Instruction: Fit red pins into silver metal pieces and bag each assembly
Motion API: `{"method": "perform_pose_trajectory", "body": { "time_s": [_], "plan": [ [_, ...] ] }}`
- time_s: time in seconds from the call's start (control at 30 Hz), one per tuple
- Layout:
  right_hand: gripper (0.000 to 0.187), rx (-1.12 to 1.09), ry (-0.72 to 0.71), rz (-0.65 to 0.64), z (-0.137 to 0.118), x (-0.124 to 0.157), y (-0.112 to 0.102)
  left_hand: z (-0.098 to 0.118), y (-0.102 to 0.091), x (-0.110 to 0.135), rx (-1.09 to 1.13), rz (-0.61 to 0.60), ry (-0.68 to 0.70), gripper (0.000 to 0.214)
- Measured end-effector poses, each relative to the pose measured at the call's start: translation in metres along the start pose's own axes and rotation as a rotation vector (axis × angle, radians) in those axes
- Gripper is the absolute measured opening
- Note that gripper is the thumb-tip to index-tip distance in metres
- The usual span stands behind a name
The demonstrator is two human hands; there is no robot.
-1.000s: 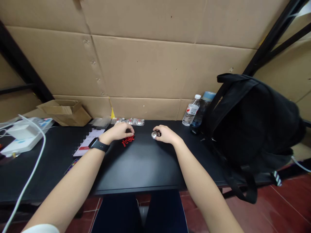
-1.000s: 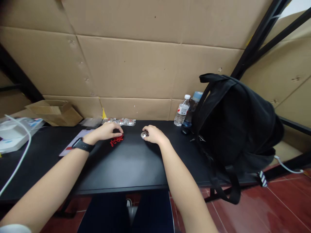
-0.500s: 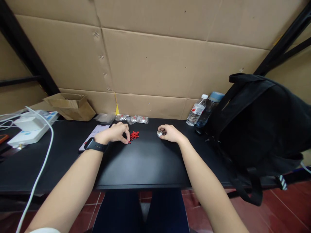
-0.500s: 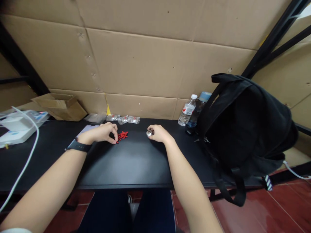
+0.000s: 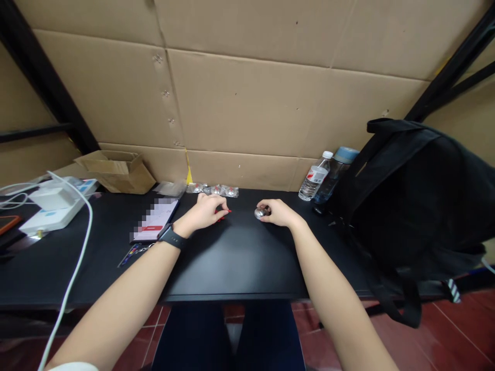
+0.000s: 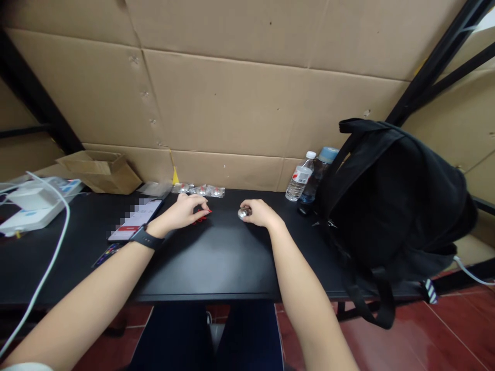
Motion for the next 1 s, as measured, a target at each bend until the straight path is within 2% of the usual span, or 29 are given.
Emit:
{"method": "perform_pose_trajectory", "body": {
  "time_s": [0.3,0.5,0.6,0.73,0.83,0.93,1.0],
  "plan": [
    [0.04,0.074,-0.003,0.002,0.001,-0.004,0.004,0.007,0.015,-0.003,0.032,0.06,0.017,0.012],
    [0.042,0.089,0.076,-0.005,0.02,0.0,-0.006,0.01,0.008,-0.003,0.096,0.186,-0.05,0.016],
    [0.039,0.077,0.052,-0.014,0.023,0.002,-0.01,0.012,0.002,-0.002,0.093,0.23,-0.069,0.009],
    [0.038,0.044,0.023,0.003,0.021,0.003,-0.015,0.013,-0.003,-0.001,0.089,0.267,-0.091,0.014],
    [0.048,-0.101,-0.007,0.047,0.014,0.002,-0.016,0.015,-0.004,0.0,0.081,0.284,-0.097,0.016],
    [0.06,-0.394,-0.088,0.076,-0.002,-0.001,-0.011,0.018,-0.004,0.001,0.063,0.339,-0.085,0.014],
    [0.061,-0.558,-0.135,0.103,-0.016,-0.003,-0.005,0.02,-0.003,0.002,0.049,0.376,-0.075,0.011]
  ]
}}
Point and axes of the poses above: each hand's wrist, its own x-axis away from the middle knuckle, its own y-axis out of the palm, z = x × y, the point moved 5 cm from there along -x, towards the middle knuckle
